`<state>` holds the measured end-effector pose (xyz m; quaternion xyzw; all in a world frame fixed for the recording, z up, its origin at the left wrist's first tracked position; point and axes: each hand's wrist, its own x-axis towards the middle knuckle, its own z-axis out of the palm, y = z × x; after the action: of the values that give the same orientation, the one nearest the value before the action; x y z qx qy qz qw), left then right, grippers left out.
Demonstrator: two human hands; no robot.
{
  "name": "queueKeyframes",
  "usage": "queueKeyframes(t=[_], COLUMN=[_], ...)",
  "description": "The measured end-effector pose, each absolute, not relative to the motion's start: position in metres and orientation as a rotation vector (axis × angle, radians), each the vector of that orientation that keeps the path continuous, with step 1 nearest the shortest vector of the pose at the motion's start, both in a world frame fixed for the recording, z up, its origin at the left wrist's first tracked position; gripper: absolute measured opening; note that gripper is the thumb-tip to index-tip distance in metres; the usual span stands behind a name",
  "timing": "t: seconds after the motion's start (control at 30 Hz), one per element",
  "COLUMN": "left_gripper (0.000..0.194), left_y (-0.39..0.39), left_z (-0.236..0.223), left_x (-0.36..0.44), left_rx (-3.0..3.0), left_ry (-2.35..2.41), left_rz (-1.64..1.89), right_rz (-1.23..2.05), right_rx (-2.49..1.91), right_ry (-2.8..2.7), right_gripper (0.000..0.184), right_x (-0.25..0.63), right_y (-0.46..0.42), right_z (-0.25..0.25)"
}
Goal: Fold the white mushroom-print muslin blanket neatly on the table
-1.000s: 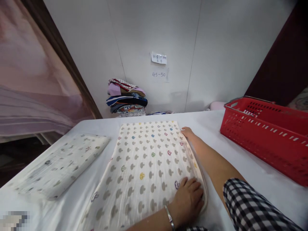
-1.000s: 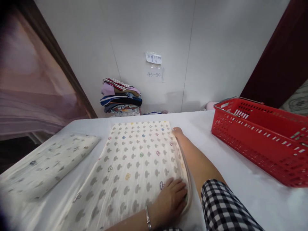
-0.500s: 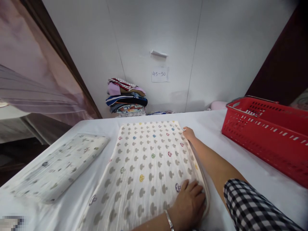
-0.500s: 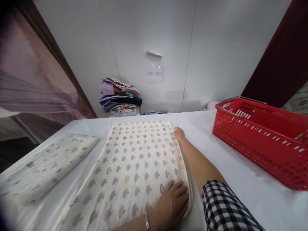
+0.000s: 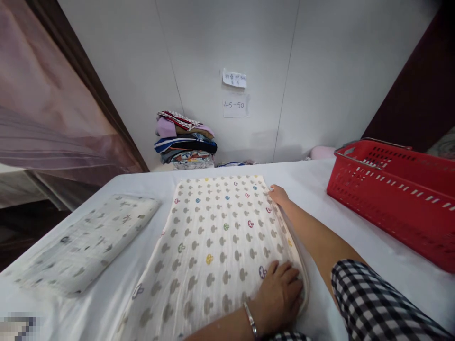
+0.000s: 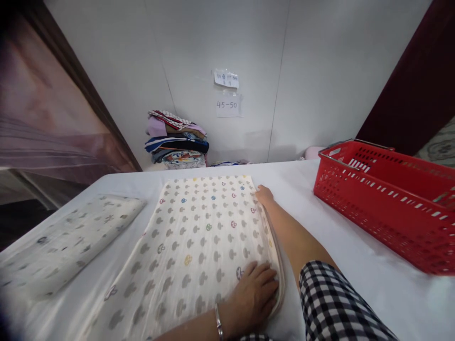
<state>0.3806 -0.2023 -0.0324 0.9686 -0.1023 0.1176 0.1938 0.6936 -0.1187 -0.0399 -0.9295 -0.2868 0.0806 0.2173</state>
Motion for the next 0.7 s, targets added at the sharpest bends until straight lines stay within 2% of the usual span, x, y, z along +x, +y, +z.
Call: queueKeyframes(t=[0.27,0.47,0.7], left_gripper=[0.020,0.017,0.028], left_y=[-0.207,-0.217,-0.232], left_z=[-0.023,-0.016,-0.010], left_x=[0.382,0.381,0.380], left_rx=[2.798,2.819,2.834], left_ry=[-0.292,-0.193,0.025], left_rz=[0.318,0.299,0.209], right_rz=[0.300,0.343,0.366], right_rx=[-2.582,-2.531,-2.431], right_ry=[-0.851,-0.870,-0.827], right_gripper=[0.057,0.059,0.056], right_x=[0.656,0.613,0.577], right_y=[-0.176,-0.235,-0.288], right_z=[-0.036,-0.034,-0.038])
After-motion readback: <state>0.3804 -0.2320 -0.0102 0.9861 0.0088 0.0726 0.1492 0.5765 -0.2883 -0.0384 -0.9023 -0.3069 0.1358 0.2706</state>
